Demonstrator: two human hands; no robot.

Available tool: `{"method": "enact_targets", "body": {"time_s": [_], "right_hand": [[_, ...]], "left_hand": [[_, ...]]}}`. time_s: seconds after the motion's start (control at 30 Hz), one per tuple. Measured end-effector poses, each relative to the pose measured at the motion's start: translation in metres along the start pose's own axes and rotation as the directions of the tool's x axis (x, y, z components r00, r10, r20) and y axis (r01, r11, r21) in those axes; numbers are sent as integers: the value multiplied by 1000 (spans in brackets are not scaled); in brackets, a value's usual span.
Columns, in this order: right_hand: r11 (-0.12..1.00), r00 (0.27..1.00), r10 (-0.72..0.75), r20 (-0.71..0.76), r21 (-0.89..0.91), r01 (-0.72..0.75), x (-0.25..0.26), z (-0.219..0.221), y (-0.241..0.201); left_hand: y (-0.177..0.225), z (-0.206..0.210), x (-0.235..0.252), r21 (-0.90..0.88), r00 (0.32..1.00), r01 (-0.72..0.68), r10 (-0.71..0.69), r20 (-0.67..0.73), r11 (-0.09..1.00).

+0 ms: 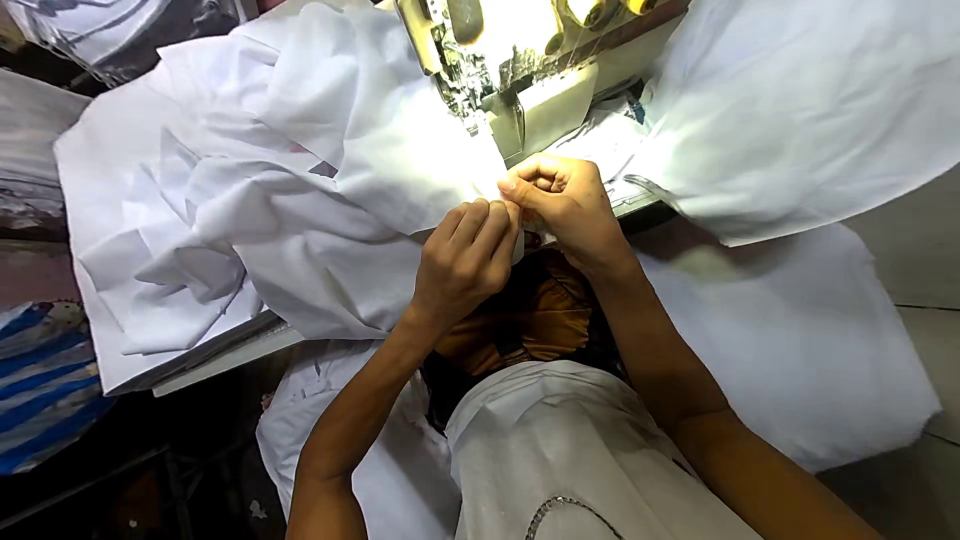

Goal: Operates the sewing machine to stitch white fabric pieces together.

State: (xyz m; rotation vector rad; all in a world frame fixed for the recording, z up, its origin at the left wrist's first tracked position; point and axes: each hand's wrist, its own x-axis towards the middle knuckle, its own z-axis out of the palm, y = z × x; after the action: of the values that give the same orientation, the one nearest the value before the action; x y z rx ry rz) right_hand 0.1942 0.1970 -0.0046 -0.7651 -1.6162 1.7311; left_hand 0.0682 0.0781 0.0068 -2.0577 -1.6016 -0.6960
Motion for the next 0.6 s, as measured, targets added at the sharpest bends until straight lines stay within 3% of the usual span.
{"method": "enact_targets", "body": {"time_s": [0.23,0.47,0.53,0.6], "right_hand": [[994,999,-36,-32,-100,33,-14,-5,-11],[981,987,-154,-35,-123,149,-27,6,-11],[980,984,-168,-51,-119,161,-28,10,-7],[979,983,-169,-67,-122,160,-28,10,-6]], "left_hand": [[-20,-3,-16,86,993,116,-119,25,989],[-39,-24,-32,142,996,28,-15,-87,989],[-33,-22,-34,145,993,95,-85,-78,985],[-20,-19,-25,80,970,242,-242,-12,967]]}}
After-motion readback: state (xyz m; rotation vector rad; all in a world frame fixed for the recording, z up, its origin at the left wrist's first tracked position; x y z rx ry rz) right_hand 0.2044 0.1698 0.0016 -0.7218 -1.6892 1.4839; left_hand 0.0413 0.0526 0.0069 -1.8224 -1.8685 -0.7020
